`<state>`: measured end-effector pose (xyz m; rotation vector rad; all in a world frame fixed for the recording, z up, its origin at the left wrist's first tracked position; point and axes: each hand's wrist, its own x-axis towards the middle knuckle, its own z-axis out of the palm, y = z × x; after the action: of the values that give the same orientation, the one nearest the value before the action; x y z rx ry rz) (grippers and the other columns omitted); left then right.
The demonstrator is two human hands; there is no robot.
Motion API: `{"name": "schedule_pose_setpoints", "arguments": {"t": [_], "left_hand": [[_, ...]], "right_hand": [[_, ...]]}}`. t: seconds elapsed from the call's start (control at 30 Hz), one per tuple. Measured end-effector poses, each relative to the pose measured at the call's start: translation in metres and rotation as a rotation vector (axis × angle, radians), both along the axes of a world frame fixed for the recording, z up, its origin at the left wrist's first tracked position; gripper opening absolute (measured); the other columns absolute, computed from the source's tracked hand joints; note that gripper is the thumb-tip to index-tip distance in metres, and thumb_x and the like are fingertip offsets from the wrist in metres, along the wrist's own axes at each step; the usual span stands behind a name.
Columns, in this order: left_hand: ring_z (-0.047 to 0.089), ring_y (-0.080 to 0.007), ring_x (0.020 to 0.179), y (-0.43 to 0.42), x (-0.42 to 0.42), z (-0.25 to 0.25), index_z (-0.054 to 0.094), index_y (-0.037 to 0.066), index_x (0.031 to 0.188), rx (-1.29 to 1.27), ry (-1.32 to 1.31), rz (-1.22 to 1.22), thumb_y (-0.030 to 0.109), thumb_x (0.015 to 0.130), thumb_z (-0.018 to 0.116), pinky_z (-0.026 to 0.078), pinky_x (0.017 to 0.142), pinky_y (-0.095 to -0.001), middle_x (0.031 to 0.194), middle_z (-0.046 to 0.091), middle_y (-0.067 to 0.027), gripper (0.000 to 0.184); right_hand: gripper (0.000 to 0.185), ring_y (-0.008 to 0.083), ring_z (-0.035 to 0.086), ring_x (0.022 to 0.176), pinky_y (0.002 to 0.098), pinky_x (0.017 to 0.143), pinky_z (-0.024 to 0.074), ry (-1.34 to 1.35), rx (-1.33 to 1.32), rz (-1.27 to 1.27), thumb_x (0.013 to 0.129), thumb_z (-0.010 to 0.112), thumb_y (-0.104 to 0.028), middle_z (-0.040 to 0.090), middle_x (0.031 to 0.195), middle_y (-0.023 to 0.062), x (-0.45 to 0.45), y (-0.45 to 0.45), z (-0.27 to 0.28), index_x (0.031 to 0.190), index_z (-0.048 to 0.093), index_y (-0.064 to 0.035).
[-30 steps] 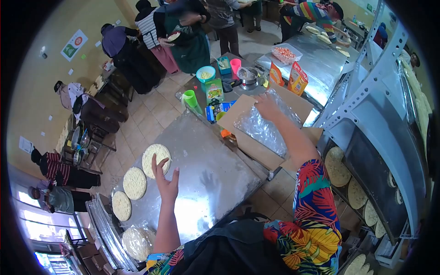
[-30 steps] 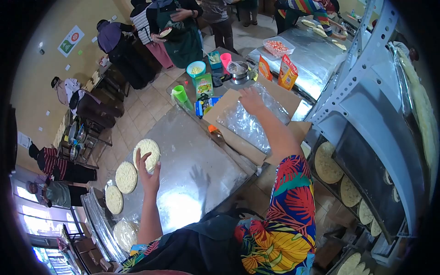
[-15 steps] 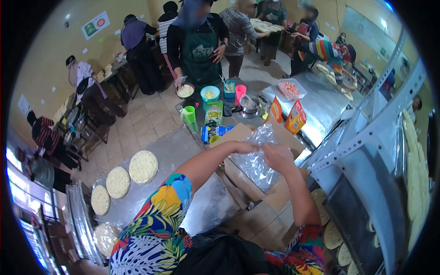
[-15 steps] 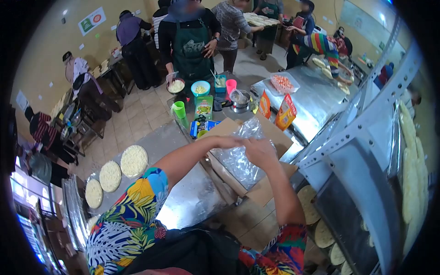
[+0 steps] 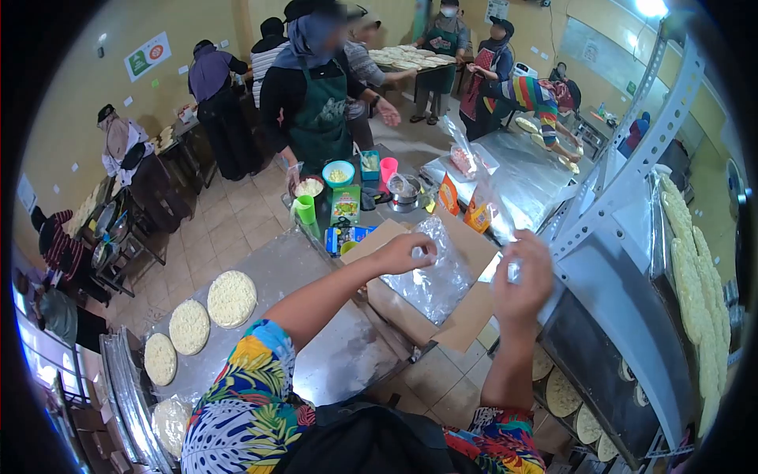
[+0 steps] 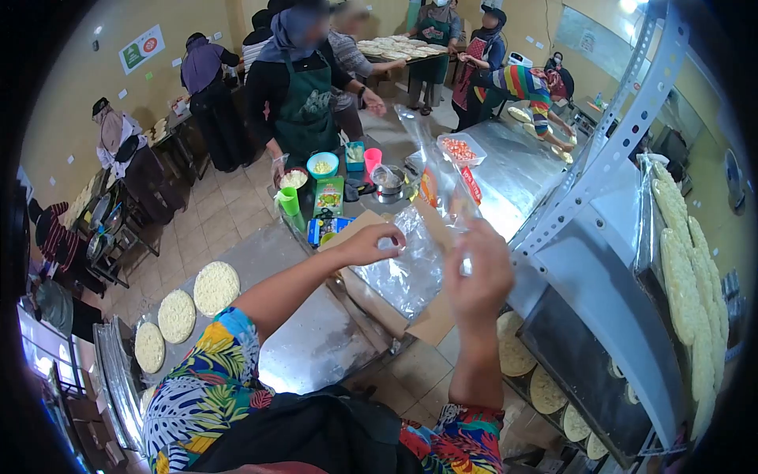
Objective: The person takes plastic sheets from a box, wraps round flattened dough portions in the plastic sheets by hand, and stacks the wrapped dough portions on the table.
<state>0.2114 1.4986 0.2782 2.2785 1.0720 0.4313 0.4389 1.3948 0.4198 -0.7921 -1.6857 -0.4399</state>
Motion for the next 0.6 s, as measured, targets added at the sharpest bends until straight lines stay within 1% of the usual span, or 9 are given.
{"name": "schedule_pose_setpoints", "arguments": {"t": [0.07, 0.1, 0.17, 0.27, 0.33, 0.4, 0.43, 0.5, 0.6], "left_hand": [[0.052, -0.0263, 0.116, -0.027, -0.005, 0.017, 0.053, 0.006, 0.119, -0.355, -0.711, -0.007, 0.046, 0.091, 0.052, 0.042, 0.096, -0.0405, 0.131, 0.049, -0.0135, 0.049], [0.052, -0.0263, 0.116, -0.042, -0.008, 0.025, 0.053, 0.006, 0.119, -0.358, -0.72, 0.016, 0.046, 0.091, 0.052, 0.042, 0.096, -0.0405, 0.131, 0.049, -0.0135, 0.049], [0.047, -0.0337, 0.122, -0.067, -0.013, 0.039, 0.041, 0.005, 0.131, -0.685, -1.397, 0.052, 0.055, 0.092, 0.043, 0.037, 0.104, -0.0454, 0.134, 0.044, -0.0208, 0.063], [0.041, -0.0373, 0.127, -0.094, -0.038, 0.062, 0.037, 0.007, 0.136, -0.831, -1.776, 0.001, 0.062, 0.091, 0.035, 0.035, 0.106, -0.047, 0.138, 0.041, -0.0218, 0.071], [0.036, -0.0363, 0.132, -0.114, -0.059, 0.068, 0.035, 0.008, 0.139, -0.77, -1.835, 0.021, 0.063, 0.091, 0.033, 0.033, 0.108, -0.0478, 0.141, 0.038, -0.0206, 0.073], [0.035, -0.0364, 0.132, -0.138, -0.073, 0.07, 0.035, 0.008, 0.139, -0.651, -1.907, -0.027, 0.063, 0.091, 0.034, 0.032, 0.108, -0.0476, 0.142, 0.037, -0.0193, 0.073], [0.042, -0.0317, 0.127, -0.153, -0.073, 0.074, 0.038, 0.008, 0.137, -0.641, -1.886, -0.021, 0.061, 0.092, 0.035, 0.036, 0.104, -0.0418, 0.14, 0.041, -0.0167, 0.07], [0.043, -0.0278, 0.126, -0.167, -0.066, 0.06, 0.037, 0.008, 0.138, -0.59, -1.821, 0.025, 0.058, 0.094, 0.034, 0.036, 0.104, -0.0386, 0.14, 0.041, -0.0143, 0.068], [0.046, -0.0175, 0.121, -0.212, -0.067, 0.053, 0.039, 0.009, 0.139, -0.531, -1.688, 0.291, 0.052, 0.097, 0.031, 0.036, 0.102, -0.0319, 0.136, 0.044, -0.0081, 0.06]], "right_hand": [[0.018, 0.0302, 0.061, 0.081, 0.0393, 0.072, 0.0498, -0.106, -0.117, 0.152, 0.074, 0.06, 0.001, 0.063, 0.098, 0.0114, -0.031, -0.01, -0.013, 0.092, 0.057, -0.0042], [0.018, 0.0302, 0.061, 0.081, 0.0393, 0.072, 0.0498, -0.111, -0.127, 0.174, 0.074, 0.06, 0.001, 0.063, 0.098, 0.0114, -0.048, -0.016, -0.02, 0.092, 0.057, -0.0042], [0.021, 0.0282, 0.06, 0.091, 0.0382, 0.077, 0.049, -0.291, -0.291, 0.352, 0.075, 0.062, -0.003, 0.061, 0.107, 0.0106, -0.08, -0.031, -0.035, 0.095, 0.057, -0.0044], [0.028, 0.0261, 0.058, 0.097, 0.0384, 0.08, 0.0477, -0.502, -0.537, 0.524, 0.074, 0.065, -0.007, 0.059, 0.112, 0.0103, -0.116, -0.052, -0.047, 0.101, 0.058, -0.0046], [0.03, 0.0251, 0.059, 0.094, 0.0381, 0.079, 0.048, -0.499, -0.559, 0.636, 0.077, 0.066, -0.011, 0.058, 0.114, 0.0101, -0.125, -0.059, -0.045, 0.105, 0.058, -0.0047], [0.033, 0.0281, 0.057, 0.103, 0.0396, 0.087, 0.0452, -0.213, -0.927, 0.796, 0.082, 0.064, -0.016, 0.054, 0.121, 0.0134, -0.135, -0.067, -0.037, 0.111, 0.055, -0.0026], [0.033, 0.0281, 0.057, 0.103, 0.0396, 0.087, 0.0452, -0.217, -0.931, 0.806, 0.082, 0.064, -0.016, 0.054, 0.121, 0.0134, -0.15, -0.07, -0.04, 0.111, 0.055, -0.0026], [0.038, 0.0322, 0.049, 0.117, 0.0398, 0.097, 0.0388, 0.231, -0.38, 0.474, 0.086, 0.06, -0.016, 0.048, 0.13, 0.0174, -0.192, -0.069, -0.059, 0.119, 0.05, 0.0001], [0.045, 0.0361, 0.04, 0.126, 0.0418, 0.105, 0.0313, 0.395, -0.515, 0.589, 0.087, 0.056, -0.012, 0.043, 0.135, 0.0201, -0.241, -0.074, -0.092, 0.127, 0.044, 0.0015]]}}
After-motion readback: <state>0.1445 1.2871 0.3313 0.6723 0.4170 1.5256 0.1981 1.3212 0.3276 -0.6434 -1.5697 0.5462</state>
